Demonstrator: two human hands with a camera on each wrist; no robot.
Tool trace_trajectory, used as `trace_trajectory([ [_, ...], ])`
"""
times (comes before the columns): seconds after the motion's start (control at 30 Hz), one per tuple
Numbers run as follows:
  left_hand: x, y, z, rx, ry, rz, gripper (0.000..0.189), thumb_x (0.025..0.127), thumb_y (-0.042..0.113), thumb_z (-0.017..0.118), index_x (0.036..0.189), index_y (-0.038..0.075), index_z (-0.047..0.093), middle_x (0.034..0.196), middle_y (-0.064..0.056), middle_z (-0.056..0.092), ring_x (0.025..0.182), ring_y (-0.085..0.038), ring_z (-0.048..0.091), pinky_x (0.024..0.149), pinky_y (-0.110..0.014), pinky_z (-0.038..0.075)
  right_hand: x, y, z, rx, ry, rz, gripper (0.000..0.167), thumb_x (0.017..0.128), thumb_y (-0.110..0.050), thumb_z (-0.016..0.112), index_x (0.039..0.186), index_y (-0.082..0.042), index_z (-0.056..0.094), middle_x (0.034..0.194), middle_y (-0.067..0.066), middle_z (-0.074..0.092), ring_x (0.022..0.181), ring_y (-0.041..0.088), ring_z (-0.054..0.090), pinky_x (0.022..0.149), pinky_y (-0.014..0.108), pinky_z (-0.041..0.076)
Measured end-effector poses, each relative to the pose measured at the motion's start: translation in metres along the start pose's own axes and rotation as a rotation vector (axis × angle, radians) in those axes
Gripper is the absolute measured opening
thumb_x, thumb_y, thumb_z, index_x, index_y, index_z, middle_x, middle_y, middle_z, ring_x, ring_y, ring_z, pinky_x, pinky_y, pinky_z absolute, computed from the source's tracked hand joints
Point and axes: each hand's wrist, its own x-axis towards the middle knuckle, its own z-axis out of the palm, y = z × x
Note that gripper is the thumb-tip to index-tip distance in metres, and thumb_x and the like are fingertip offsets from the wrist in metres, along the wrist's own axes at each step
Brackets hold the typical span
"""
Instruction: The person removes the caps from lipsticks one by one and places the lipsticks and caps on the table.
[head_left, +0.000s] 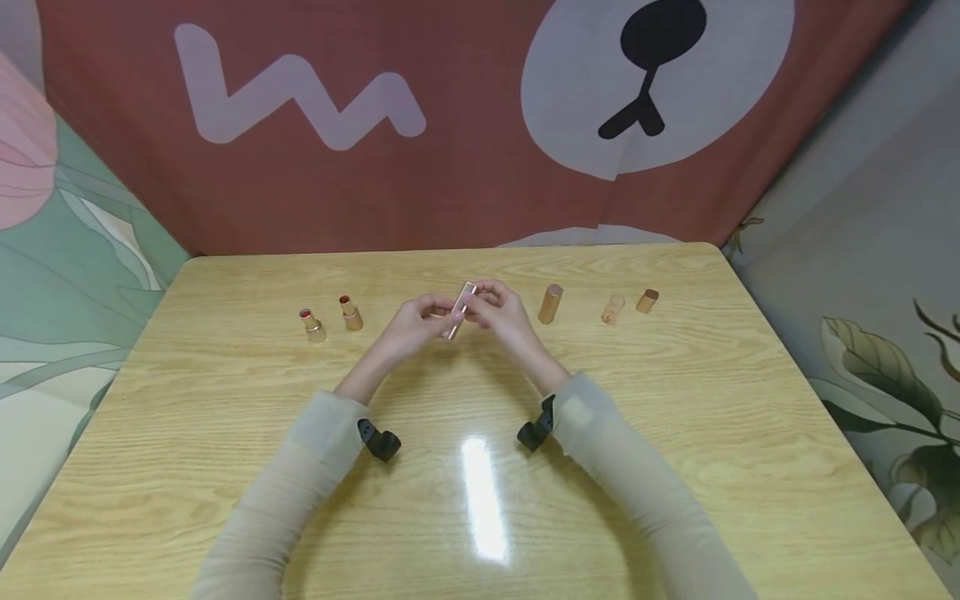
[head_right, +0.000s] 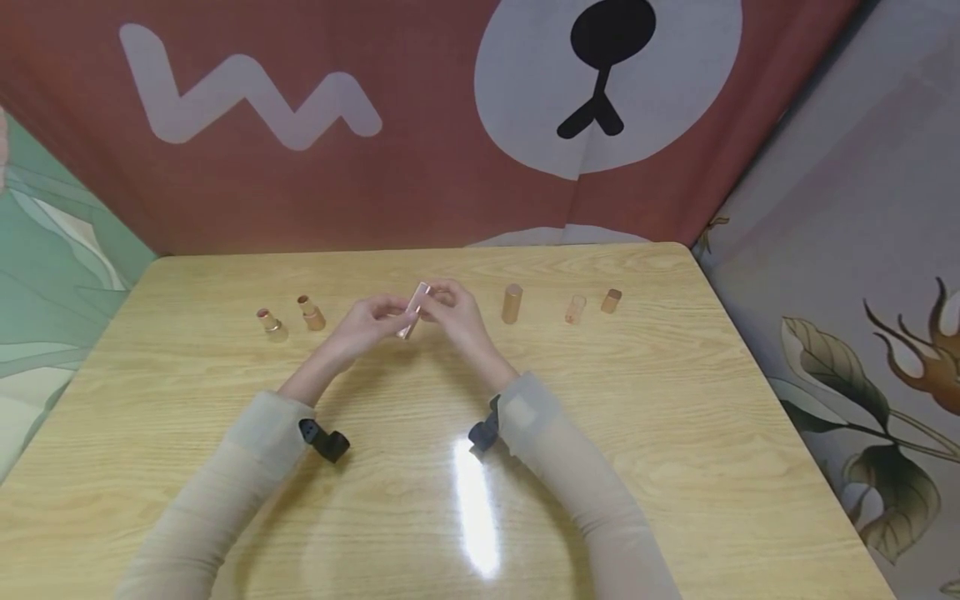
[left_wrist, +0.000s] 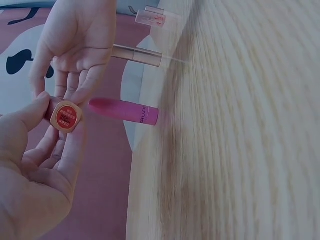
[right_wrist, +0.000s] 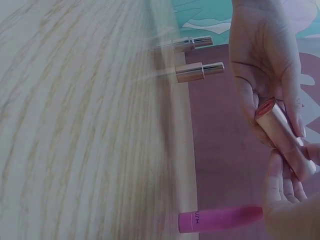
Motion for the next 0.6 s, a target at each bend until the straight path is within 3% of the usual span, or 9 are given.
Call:
trace_trajectory([
  [0.2, 0.0, -0.001, 0.0, 0.01, 0.005, 0.028, 0.042, 0.094, 0.025, 0.061, 0.128, 0.001, 0.054, 0.125, -0.019, 0.06, 0.101, -0.024, 0.063, 0.094, -0.048, 0.051, -0.001, -0.002, -0.002, -0.012, -0.012, -0.001, 0.03, 0.094, -0.02, 0.06, 0.118, -0.004, 0.053, 0.089, -0.007, 0.065, 0.075, 0.003, 0.065, 0.089, 0.048, 0.051],
  [0.43, -0.001, -0.001, -0.001, 0.014, -0.023, 0.09, 0.044, 0.094, 0.02, 0.061, 0.133, 0.002, 0.051, 0.129, -0.019, 0.059, 0.097, -0.023, 0.064, 0.091, -0.049, 0.052, 0.002, -0.005, -0.007, 0.07, -0.014, -0.029, 0.031, 0.096, -0.013, 0.057, 0.121, 0.004, 0.049, 0.089, -0.003, 0.061, 0.076, 0.003, 0.063, 0.097, 0.048, 0.051],
  [0.6, -0.002, -0.001, 0.0, 0.036, -0.037, 0.086, 0.044, 0.094, 0.02, 0.061, 0.135, 0.005, 0.052, 0.13, -0.018, 0.058, 0.099, -0.024, 0.064, 0.09, -0.043, 0.053, 0.001, -0.01, -0.011, 0.141, 0.031, -0.016, 0.031, 0.096, -0.011, 0.057, 0.122, 0.003, 0.048, 0.087, -0.007, 0.061, 0.076, 0.002, 0.063, 0.104, 0.052, 0.045],
])
